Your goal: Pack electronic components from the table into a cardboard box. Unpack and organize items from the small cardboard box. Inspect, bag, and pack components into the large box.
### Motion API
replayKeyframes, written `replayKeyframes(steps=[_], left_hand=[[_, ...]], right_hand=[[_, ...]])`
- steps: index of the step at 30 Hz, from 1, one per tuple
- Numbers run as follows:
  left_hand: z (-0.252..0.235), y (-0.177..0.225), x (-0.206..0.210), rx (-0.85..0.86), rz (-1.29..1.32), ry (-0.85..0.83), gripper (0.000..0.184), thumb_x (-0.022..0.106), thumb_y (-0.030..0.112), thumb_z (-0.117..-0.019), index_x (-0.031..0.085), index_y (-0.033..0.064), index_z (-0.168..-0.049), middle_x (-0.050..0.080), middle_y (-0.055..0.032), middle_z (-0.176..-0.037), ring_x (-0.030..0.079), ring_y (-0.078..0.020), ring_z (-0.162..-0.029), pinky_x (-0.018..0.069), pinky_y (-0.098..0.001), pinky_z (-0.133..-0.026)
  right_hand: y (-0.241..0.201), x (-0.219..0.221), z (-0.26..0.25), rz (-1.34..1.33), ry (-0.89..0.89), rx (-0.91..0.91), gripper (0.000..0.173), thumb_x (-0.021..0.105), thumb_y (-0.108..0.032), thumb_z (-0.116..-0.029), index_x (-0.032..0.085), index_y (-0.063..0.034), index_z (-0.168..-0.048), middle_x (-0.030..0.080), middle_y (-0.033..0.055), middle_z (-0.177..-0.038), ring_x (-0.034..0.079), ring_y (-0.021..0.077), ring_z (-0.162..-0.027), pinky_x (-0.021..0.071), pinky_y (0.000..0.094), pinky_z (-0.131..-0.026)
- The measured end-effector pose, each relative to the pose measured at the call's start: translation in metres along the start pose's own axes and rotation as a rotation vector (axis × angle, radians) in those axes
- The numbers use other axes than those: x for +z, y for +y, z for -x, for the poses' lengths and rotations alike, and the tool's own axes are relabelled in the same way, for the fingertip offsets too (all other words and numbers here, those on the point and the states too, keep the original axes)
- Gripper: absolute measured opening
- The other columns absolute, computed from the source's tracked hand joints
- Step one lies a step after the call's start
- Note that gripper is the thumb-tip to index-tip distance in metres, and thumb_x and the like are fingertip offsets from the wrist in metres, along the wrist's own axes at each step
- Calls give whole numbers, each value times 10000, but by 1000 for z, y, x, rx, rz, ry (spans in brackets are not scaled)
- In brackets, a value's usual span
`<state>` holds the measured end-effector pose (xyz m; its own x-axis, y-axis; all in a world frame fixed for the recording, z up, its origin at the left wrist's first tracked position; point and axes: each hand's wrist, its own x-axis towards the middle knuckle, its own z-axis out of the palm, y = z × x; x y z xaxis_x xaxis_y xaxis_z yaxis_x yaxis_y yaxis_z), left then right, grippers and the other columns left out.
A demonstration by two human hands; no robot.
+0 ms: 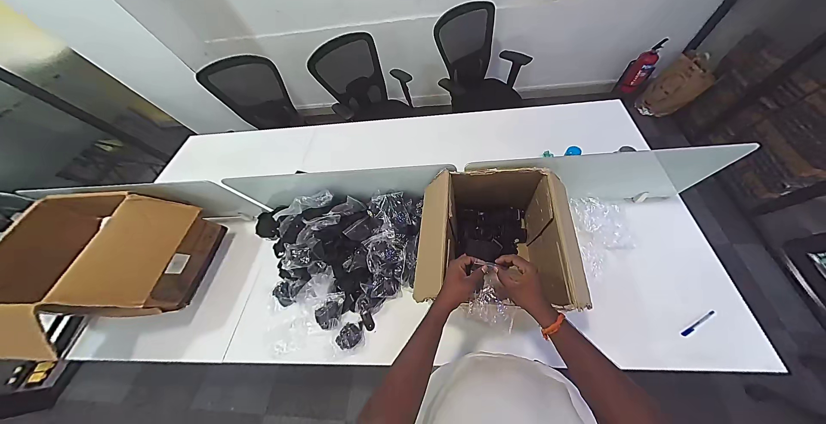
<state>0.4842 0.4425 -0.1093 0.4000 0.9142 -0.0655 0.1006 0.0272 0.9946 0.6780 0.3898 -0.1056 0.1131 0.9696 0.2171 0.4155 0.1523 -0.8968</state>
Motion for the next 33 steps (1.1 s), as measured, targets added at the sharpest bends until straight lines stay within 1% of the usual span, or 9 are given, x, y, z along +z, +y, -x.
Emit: replayKeyframes(steps=[4, 8, 12, 14, 16, 22, 27, 29, 33], left_hand=[[1, 2, 0, -2, -11, 1, 138, 705, 130, -940, 735, 5, -991, 711, -88, -934, 675, -124, -818, 576, -303, -781], [1, 2, 0, 18, -40, 2, 133, 696, 132, -940, 731, 7, -972, 705, -80, -934, 662, -110, -824, 563, -292, -784], [1, -2, 1, 74, -81, 7, 132, 692, 126, -932, 739, 6, -960, 716, -111, -1026, 677, -130, -944, 562, -311, -885], [2, -3, 1, 122, -119, 1, 136, 690, 127, -935, 741, 3, -955, 712, -140, -1107, 672, -155, -1050, 546, -327, -969], [2, -3, 1, 158, -154, -4, 138, 686, 128, -935, 741, 3, -950, 708, -153, -1128, 664, -175, -1090, 533, -350, -1004], [3, 0, 2, 160, -173, -8, 152, 702, 146, -932, 745, 1, -933, 711, -164, -1131, 662, -185, -1111, 526, -352, -1018], [3, 0, 1, 128, -146, -16, 163, 681, 153, -950, 752, 8, -929, 719, -140, -1087, 670, -162, -1054, 540, -339, -975], [3, -1, 1, 131, -129, 1, 168, 658, 133, -961, 751, 6, -904, 725, -126, -1040, 677, -150, -1008, 548, -333, -950], [3, -6, 2, 186, -106, 68, 148, 647, 55, -920, 725, -2, -808, 730, -126, -995, 689, -145, -964, 565, -336, -914]], right_hand=[[-2, -1, 0, 16, -9, 2, 179, 714, -179, -914, 743, -75, -1057, 739, 24, -1004, 688, 93, -962, 567, 308, -914], [-1, 1, 2, 59, -6, -22, 194, 720, -224, -909, 747, -101, -1057, 739, 3, -1022, 680, 109, -997, 535, 389, -970], [1, 3, 2, 125, -7, -42, 199, 724, -262, -914, 759, -131, -1059, 745, -27, -1041, 672, 102, -1023, 498, 421, -1014], [0, 3, 3, 150, -7, -46, 189, 723, -273, -917, 766, -143, -1048, 749, -39, -1045, 670, 92, -1029, 486, 415, -1019], [-2, 3, 3, 158, -15, -47, 168, 725, -265, -919, 768, -154, -1037, 751, -56, -1031, 666, 75, -1022, 469, 405, -1028], [-2, 3, 3, 183, -22, -29, 142, 715, -275, -915, 765, -175, -1003, 727, -68, -945, 639, 82, -924, 470, 390, -946], [-3, 1, 4, 186, -20, -17, 119, 703, -255, -908, 760, -181, -981, 711, -62, -919, 622, 94, -906, 453, 396, -929], [-5, 1, 3, 179, -20, -13, 110, 707, -251, -912, 761, -188, -984, 715, -68, -932, 623, 91, -924, 446, 401, -943], [-1, 3, 3, 180, -50, -34, 115, 712, -291, -918, 748, -200, -979, 716, -85, -960, 629, 74, -976, 431, 403, -1017]])
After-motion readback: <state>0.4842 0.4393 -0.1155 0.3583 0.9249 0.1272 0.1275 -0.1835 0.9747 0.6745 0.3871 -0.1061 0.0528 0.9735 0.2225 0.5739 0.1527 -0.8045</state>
